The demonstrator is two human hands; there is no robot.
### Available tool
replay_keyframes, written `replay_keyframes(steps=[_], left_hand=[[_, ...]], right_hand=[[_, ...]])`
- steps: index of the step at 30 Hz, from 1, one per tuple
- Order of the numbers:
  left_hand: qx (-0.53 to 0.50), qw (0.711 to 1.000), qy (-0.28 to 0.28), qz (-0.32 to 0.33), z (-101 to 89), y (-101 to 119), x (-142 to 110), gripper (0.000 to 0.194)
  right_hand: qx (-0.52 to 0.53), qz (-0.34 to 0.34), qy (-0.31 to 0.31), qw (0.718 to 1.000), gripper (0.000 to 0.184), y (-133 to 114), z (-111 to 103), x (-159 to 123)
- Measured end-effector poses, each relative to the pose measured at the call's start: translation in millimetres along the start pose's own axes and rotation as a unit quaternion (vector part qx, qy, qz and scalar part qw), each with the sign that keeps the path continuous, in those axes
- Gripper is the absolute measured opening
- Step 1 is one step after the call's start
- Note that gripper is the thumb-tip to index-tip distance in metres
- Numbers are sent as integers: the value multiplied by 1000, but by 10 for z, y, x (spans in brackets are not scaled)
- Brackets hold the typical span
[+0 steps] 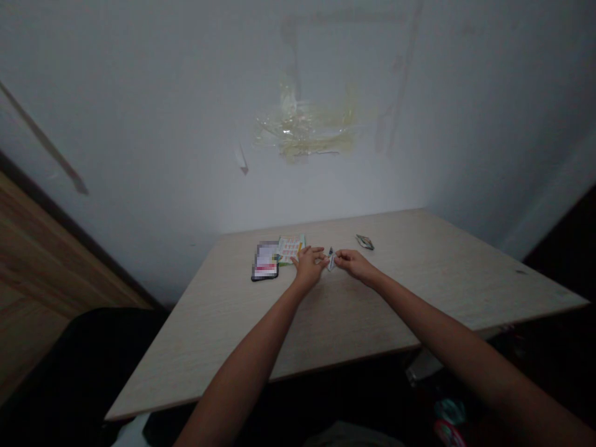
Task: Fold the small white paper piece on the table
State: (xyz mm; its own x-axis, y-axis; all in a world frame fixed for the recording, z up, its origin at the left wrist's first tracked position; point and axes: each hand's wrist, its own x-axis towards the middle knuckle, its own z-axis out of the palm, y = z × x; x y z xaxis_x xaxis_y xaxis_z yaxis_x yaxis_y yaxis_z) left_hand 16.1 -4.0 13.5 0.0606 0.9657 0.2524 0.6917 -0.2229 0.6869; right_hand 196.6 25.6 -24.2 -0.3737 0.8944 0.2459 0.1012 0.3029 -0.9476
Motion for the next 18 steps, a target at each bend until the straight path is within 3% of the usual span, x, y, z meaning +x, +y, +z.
replay_keyframes(steps=[18], left_hand=[[-16,1000,-23,-1,-20,-55,49,10]], right_hand=[[35,23,-3,999,40,45,-3,28]])
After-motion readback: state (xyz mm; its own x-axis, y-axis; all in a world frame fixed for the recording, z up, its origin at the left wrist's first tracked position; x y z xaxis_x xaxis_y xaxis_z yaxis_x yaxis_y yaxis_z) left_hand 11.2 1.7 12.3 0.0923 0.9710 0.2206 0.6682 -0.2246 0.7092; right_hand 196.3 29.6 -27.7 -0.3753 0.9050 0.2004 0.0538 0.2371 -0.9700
